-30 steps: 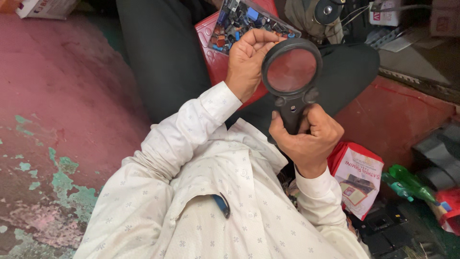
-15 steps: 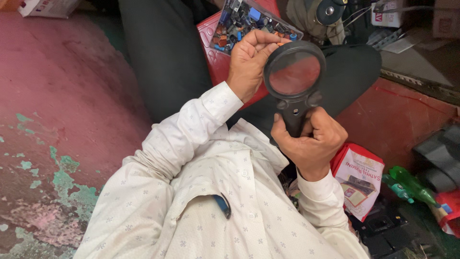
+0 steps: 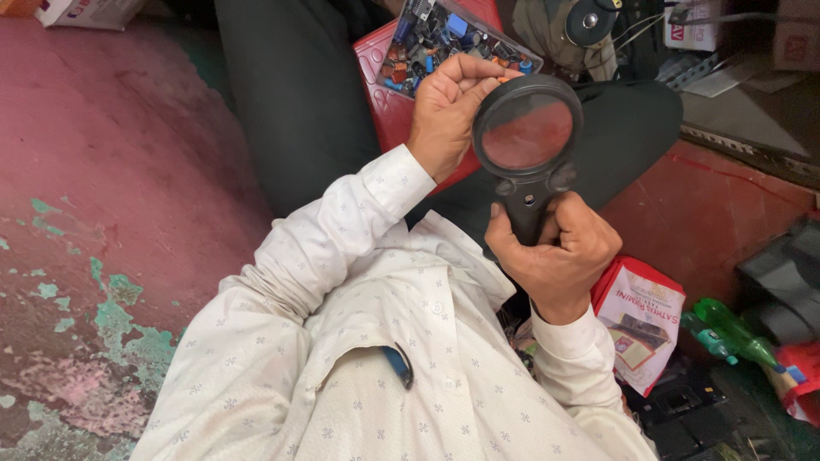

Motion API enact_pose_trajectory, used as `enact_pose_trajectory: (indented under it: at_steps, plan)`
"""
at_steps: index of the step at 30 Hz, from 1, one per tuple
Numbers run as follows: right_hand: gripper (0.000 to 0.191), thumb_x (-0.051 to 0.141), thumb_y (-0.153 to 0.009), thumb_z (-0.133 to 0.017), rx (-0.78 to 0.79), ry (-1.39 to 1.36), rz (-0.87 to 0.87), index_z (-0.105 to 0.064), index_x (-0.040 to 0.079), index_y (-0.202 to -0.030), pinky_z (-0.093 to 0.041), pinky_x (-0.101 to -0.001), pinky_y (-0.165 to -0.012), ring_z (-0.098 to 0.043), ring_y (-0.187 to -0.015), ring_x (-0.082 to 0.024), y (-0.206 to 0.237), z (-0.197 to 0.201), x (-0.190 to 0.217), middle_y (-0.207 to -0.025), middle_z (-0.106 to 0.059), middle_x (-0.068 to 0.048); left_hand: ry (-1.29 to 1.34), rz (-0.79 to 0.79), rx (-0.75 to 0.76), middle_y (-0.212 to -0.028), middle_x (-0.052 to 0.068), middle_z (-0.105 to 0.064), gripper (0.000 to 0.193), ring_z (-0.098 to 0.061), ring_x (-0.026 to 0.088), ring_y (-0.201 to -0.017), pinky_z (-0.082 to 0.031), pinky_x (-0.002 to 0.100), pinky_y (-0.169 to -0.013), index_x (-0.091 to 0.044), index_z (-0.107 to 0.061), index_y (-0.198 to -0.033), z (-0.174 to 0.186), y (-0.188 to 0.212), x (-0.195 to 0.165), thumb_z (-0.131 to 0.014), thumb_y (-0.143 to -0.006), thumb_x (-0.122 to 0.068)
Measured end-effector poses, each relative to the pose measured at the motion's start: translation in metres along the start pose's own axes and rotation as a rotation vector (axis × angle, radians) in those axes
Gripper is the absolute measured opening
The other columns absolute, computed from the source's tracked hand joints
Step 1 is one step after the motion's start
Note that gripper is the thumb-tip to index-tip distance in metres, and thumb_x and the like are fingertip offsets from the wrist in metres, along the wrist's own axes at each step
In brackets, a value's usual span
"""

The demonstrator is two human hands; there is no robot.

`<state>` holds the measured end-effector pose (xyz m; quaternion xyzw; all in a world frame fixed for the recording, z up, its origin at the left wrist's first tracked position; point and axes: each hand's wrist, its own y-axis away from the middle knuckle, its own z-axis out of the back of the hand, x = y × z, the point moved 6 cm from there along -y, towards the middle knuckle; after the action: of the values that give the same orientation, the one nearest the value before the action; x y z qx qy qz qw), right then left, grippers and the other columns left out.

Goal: The person sits on the floor sorting through a plastic box of electronic components, picking out and inspecting small parts by hand and with a magnifying glass. They then move to a workbench with a large circuit board and solder components onto the board using a soldering iron.

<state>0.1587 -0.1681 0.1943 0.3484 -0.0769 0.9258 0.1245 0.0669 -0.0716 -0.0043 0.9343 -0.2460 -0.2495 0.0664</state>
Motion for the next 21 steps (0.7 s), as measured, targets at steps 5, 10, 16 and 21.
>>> enact_pose_trajectory:
  at_steps: [5,10,16,21]
  plan:
    - [0.041,0.013,-0.076,-0.091,-0.008,0.01,-0.004,-0.051,0.005,-0.073,-0.031,-0.025,-0.049,-0.038,-0.049,-0.011,0.0003,0.0011,0.0003,-0.055,-0.04,-0.001,0.02,0.01,0.004,-0.118,0.021,-0.073,0.01,-0.073,0.021,-0.106,-0.061,0.033,-0.096,0.005,-0.06,-0.116,-0.0025,-0.0003,-0.0006,-0.06,-0.107,0.003]
    - [0.041,0.013,-0.076,-0.091,-0.009,0.018,0.002,-0.051,0.005,-0.073,-0.031,-0.0259,-0.05,-0.039,-0.049,-0.01,0.001,0.0016,-0.0001,-0.056,-0.041,-0.001,0.021,0.008,0.021,-0.119,0.021,-0.073,0.01,-0.073,0.022,-0.107,-0.061,0.034,-0.096,0.004,-0.06,-0.117,-0.0034,-0.0002,-0.0006,-0.06,-0.107,0.002]
    - [0.038,0.012,-0.077,-0.091,-0.008,0.013,-0.007,-0.054,0.004,-0.076,-0.031,-0.0243,-0.048,-0.039,-0.049,-0.011,0.0,0.0022,0.0026,-0.056,-0.041,-0.001,-0.001,0.013,0.011,-0.118,0.021,-0.073,0.009,-0.073,0.022,-0.107,-0.061,0.034,-0.097,0.002,-0.06,-0.117,-0.0023,-0.0008,0.0009,-0.06,-0.108,0.0]
    - [0.037,0.012,-0.077,-0.091,-0.003,-0.005,-0.017,-0.054,0.004,-0.076,-0.031,-0.024,-0.047,-0.039,-0.049,-0.01,0.0017,0.002,-0.0007,-0.056,-0.041,-0.001,0.0,-0.008,0.03,-0.118,0.022,-0.073,0.009,-0.073,0.023,-0.108,-0.06,0.035,-0.098,0.002,-0.06,-0.117,-0.0033,-0.0018,0.0008,-0.06,-0.108,0.0]
